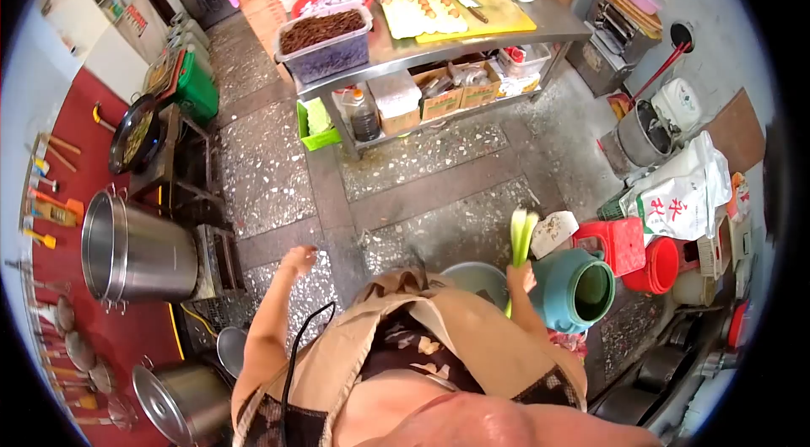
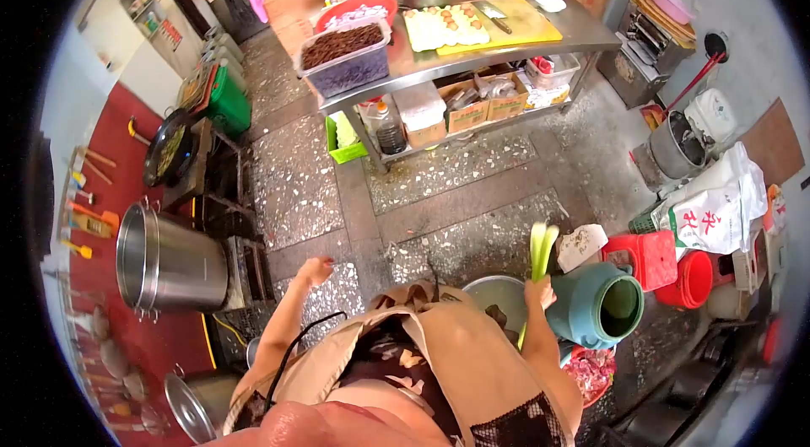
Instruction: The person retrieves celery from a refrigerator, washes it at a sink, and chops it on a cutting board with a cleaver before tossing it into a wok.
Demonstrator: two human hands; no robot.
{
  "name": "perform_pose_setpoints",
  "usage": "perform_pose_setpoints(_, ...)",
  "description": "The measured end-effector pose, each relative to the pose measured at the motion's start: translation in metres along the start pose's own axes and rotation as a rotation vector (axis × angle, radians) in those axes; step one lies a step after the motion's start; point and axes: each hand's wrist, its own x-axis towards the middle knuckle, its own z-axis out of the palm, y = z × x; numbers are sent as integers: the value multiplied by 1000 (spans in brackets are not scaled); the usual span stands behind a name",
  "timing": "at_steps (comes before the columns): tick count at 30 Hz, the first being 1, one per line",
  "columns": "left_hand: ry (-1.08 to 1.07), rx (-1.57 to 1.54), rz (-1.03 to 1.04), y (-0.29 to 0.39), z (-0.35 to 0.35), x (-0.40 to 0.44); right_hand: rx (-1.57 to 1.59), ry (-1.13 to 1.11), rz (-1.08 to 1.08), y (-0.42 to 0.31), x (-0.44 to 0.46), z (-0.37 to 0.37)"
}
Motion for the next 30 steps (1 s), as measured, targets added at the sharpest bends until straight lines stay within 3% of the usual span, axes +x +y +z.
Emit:
perform_pose_setpoints(1,-13,4,5,16,-12,29,128,98,-21,-30,14,-8)
perform_pose_setpoints(3,-29,-27,299,46,-29,84,250,179,-40,-75,52,-12)
perform_pose_setpoints(5,-25,-105,378,105,-62,148,44,6,-49,-132,91,-46)
perform_pose_setpoints(7,-1,-182,447,186,-113,201,78,180,-74,-177,138,-57)
perform_pose_setpoints(9,205,-260,643,243,-140,283,439,382,-145,-216,190,-52)
perform_pose_setpoints(11,187,-525,598,291,-163,378,419,331,-84,-253,241,-60)
perform_pose_setpoints(13,443,-697,499,341,-194,455,159,268,-59,-296,281,-82)
perform_pose_setpoints(15,850,-680,393,374,-218,546,-16,151,-88,-331,319,-101)
perform_pose_setpoints(17,806,-824,158,400,-254,593,40,171,-167,-352,352,-109)
perform_pose_setpoints(19,542,-1039,-21,420,-297,606,268,159,-245,-381,373,-128)
perform_pose_setpoints(20,280,-1272,63,415,-304,619,255,147,-237,-393,385,-135)
perform_pose_setpoints(21,145,-1272,0,411,-306,629,293,194,-283,-406,399,-141)
perform_pose_setpoints(23,-65,-1481,46,436,-325,594,323,213,-334,-439,451,-152)
perform_pose_setpoints(25,-210,-1626,-61,431,-312,590,412,194,-335,-467,486,-164)
perform_pose_setpoints(27,-324,-1781,-35,436,-289,575,364,186,-368,-498,526,-172)
perform_pose_setpoints(30,-109,-1880,-43,481,-256,542,424,189,-452,-536,600,-176)
